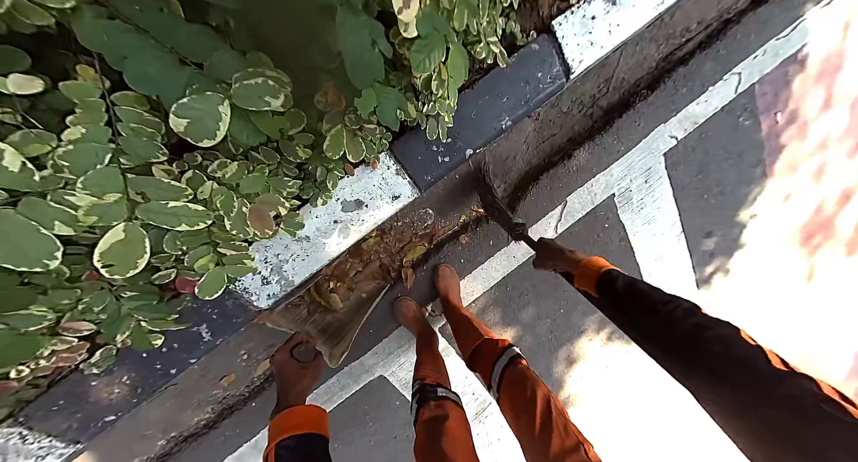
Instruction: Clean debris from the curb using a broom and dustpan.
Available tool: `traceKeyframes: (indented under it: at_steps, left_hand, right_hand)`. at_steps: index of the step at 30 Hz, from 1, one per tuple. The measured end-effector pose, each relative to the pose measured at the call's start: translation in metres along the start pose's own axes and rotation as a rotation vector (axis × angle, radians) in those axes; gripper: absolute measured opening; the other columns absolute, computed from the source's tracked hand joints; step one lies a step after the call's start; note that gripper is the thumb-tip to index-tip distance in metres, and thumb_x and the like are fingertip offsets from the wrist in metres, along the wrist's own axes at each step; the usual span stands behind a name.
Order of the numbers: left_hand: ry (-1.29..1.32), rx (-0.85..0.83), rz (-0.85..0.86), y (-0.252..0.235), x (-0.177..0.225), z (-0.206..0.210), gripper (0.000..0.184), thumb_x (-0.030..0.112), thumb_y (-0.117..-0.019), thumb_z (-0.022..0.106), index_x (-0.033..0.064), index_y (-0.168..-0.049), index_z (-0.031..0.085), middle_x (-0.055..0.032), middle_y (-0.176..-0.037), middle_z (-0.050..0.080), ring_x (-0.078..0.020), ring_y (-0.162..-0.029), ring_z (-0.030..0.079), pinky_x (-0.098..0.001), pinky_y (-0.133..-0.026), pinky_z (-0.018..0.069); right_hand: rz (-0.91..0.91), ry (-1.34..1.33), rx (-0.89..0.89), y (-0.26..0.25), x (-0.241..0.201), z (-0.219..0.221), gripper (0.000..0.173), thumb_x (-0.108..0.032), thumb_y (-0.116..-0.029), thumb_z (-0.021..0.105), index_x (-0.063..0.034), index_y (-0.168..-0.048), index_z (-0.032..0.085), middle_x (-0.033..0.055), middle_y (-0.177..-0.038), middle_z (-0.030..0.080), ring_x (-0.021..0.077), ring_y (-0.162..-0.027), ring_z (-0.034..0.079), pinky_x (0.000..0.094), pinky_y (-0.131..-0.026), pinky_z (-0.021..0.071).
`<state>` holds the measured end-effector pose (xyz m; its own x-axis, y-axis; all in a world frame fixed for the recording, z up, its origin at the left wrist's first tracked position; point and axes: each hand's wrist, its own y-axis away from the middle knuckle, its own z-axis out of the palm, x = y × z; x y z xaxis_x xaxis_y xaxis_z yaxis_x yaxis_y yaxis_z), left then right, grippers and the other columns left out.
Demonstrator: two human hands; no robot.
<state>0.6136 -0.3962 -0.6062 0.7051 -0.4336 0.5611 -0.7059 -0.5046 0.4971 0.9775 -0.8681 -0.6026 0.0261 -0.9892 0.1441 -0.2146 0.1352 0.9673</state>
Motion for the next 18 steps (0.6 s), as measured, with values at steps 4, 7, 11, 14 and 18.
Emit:
traceKeyframes:
  at_steps: [4, 7, 11, 14, 18]
  left_hand:
    - [-0.01, -0.012, -0.019, 0.001, -0.003, -0.003, 0.022, 0.0, -0.0634, 0.069, -0.0071, -0.083, 0.061, -0.0205, -0.083, 0.066, -0.0308, -0.08, 0.064, -0.0504, -0.077, 0.05]
    - [-0.02, -0.011, -0.016, 0.0, 0.0, -0.001, 0.024, 0.003, -0.0617, 0.068, -0.0053, -0.083, 0.061, -0.0206, -0.083, 0.066, -0.0321, -0.081, 0.064, -0.0518, -0.077, 0.0493]
    - [-0.033, -0.042, -0.02, 0.002, 0.004, -0.005, 0.026, 0.002, -0.0648, 0.069, -0.009, -0.087, 0.063, -0.0246, -0.086, 0.067, -0.0375, -0.082, 0.066, -0.0575, -0.077, 0.05]
    - [-0.032, 0.003, 0.039, -0.004, 0.003, -0.003, 0.025, 0.006, -0.0627, 0.068, -0.0073, -0.083, 0.062, -0.0204, -0.08, 0.066, -0.0311, -0.075, 0.064, -0.0505, -0.072, 0.0503]
    - [-0.045, -0.018, 0.012, 0.005, -0.001, -0.001, 0.022, 0.004, -0.0643, 0.067, -0.0074, -0.083, 0.061, -0.0208, -0.081, 0.066, -0.0319, -0.077, 0.065, -0.0521, -0.074, 0.0498]
  right_hand:
    - [0.123, -0.453, -0.163, 0.111, 0.075, -0.002, 0.014, -0.003, -0.0954, 0.063, -0.0044, -0.097, 0.049, 0.0003, -0.057, 0.044, 0.0088, -0.039, 0.042, 0.0238, -0.039, 0.0398]
    - [0.191, -0.245, 0.061, 0.125, 0.097, -0.032, 0.018, -0.003, -0.0924, 0.066, -0.002, -0.106, 0.054, 0.0085, -0.067, 0.05, 0.0164, -0.048, 0.049, 0.0318, -0.045, 0.0441]
    - [0.191, 0.085, 0.251, 0.012, 0.073, -0.044, 0.087, -0.004, -0.0859, 0.068, -0.0185, -0.163, 0.029, 0.0335, -0.13, 0.06, 0.0529, -0.121, 0.059, 0.0683, -0.094, 0.0481]
    - [0.01, 0.162, 0.126, -0.017, 0.043, -0.002, 0.089, -0.005, -0.0821, 0.072, -0.0159, -0.161, 0.033, 0.0355, -0.133, 0.058, 0.0555, -0.122, 0.057, 0.0723, -0.095, 0.047]
    - [0.093, 0.06, -0.123, 0.102, 0.055, 0.017, 0.025, -0.008, -0.0916, 0.069, 0.0038, -0.111, 0.059, 0.0165, -0.084, 0.06, 0.0264, -0.068, 0.062, 0.0442, -0.063, 0.0527]
